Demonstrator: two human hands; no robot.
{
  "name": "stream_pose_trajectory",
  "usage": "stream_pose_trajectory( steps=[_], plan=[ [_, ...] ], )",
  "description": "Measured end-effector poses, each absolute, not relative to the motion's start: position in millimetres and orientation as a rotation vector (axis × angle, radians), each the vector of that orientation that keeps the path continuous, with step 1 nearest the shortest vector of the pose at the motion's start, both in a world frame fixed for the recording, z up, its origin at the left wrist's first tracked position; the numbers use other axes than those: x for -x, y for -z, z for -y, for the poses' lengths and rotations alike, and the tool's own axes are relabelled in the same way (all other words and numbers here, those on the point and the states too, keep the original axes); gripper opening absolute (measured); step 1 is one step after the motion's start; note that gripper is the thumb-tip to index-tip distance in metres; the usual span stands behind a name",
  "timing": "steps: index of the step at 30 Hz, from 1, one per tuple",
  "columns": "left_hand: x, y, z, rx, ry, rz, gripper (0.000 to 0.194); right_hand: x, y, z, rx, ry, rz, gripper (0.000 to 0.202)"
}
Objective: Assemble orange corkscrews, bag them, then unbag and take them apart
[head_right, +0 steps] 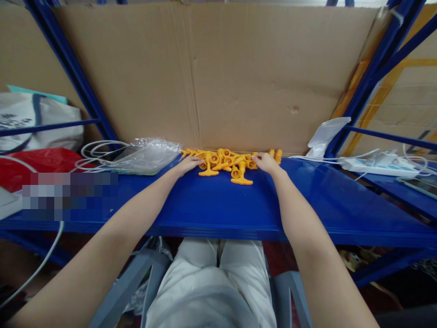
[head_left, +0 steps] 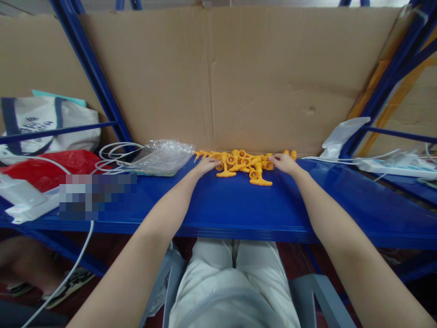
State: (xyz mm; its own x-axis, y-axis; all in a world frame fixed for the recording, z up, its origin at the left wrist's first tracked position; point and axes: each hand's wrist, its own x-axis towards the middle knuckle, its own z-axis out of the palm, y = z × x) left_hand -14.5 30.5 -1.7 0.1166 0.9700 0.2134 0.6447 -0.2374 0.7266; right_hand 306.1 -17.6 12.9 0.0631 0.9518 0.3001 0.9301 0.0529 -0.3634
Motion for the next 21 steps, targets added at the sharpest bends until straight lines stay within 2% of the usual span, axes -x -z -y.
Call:
stream_pose_trajectory(
  steps=[4,9,17,21],
  plan=[
    [15,1,-29,-1.928,-0.957,-1.546,0.019,-292,-13,19,1.878,-0.099,1.975,0.03],
    [15,0,-28,-1.896,-1.022,-1.479,0.016,-290,-12,18,1.924,-0.047,1.965,0.037],
    [14,2,-28,-1.925,-0.996,-1.454,0.018,-301,-11,11,1.695,-0.007,1.577,0.02],
    [16,4,-32,-1.983,-0.95,-1.458,0.02,-303,-12,8,1.521,-0.134,1.389,0.018]
  ],
)
